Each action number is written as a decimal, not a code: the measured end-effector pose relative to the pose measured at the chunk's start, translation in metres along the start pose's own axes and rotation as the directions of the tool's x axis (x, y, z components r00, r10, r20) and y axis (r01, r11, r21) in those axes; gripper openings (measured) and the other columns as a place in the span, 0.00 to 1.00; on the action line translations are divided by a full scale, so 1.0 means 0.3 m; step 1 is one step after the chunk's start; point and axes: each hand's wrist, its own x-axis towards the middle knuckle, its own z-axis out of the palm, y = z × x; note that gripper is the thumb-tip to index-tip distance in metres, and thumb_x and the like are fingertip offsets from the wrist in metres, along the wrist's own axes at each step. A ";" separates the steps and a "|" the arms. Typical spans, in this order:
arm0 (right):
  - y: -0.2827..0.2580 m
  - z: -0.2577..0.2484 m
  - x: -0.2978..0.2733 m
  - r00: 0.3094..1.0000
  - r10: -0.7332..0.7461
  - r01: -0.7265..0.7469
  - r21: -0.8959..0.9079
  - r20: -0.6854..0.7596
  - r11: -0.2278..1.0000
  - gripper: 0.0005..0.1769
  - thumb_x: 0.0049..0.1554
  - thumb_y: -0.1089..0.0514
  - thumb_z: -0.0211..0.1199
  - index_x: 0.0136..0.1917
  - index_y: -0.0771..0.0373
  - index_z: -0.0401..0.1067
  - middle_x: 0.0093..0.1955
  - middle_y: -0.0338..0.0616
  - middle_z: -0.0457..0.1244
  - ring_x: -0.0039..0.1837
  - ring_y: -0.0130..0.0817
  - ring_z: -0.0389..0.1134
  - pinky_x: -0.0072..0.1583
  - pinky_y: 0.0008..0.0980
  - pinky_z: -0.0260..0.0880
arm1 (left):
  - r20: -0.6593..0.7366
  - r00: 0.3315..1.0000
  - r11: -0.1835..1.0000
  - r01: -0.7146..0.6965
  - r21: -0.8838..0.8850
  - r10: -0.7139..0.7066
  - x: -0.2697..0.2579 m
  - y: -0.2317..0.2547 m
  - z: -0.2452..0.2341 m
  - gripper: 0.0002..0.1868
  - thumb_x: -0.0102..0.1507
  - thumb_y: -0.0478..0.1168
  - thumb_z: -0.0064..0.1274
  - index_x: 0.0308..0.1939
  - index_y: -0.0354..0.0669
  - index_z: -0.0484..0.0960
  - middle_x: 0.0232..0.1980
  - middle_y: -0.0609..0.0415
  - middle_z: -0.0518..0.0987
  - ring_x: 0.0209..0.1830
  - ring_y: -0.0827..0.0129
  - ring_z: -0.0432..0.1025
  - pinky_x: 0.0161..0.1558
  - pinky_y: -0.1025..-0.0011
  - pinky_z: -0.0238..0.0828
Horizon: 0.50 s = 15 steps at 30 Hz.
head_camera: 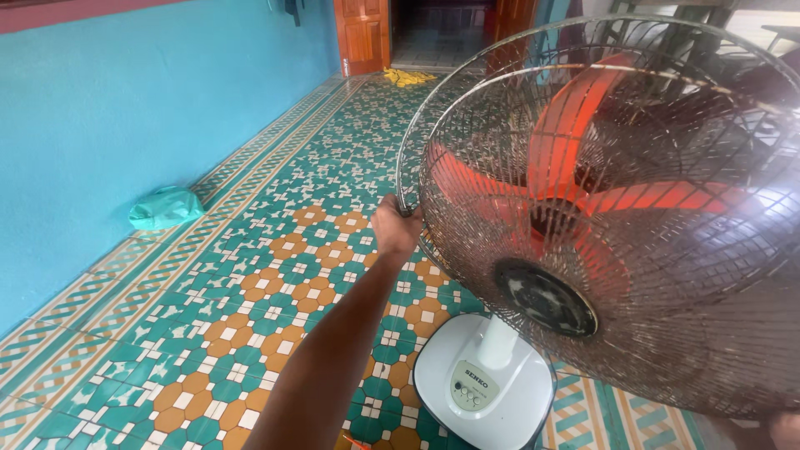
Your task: The person assembles a standing fan by attaching the rear motor housing, mounting the front grille, installing the orange fan blade, and securing the front grille. The person then adjusts the fan head and positions the unit on the floor.
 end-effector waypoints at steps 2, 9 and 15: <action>0.017 -0.024 0.022 1.000 0.016 -0.016 0.001 0.000 1.000 0.39 0.67 0.36 0.44 0.80 0.65 0.49 0.80 0.54 0.51 0.77 0.53 0.56 0.70 0.67 0.60 | 0.041 0.999 1.000 0.006 0.005 -0.006 -0.001 0.010 -0.015 0.12 0.58 0.38 0.65 0.39 0.34 0.81 0.34 0.45 0.86 0.32 0.60 0.82 0.41 0.61 0.77; -0.107 0.052 0.137 0.986 0.169 -0.169 -0.012 -0.008 0.986 0.44 0.66 0.30 0.41 0.82 0.60 0.49 0.80 0.51 0.51 0.78 0.50 0.54 0.71 0.66 0.57 | 0.177 0.982 0.913 0.017 -0.409 0.061 -0.110 0.115 -0.157 0.41 0.51 0.29 0.58 0.68 0.44 0.60 0.57 0.47 0.70 0.51 0.59 0.73 0.44 0.62 0.79; -0.362 0.224 0.033 0.961 -0.018 0.027 -0.029 0.277 0.999 0.62 0.54 0.21 0.52 0.86 0.64 0.46 0.81 0.60 0.51 0.76 0.60 0.55 0.67 0.71 0.56 | 0.023 0.879 0.879 -0.475 -0.029 0.476 -0.091 0.221 -0.178 0.20 0.66 0.38 0.51 0.63 0.40 0.76 0.59 0.42 0.77 0.63 0.54 0.71 0.65 0.57 0.68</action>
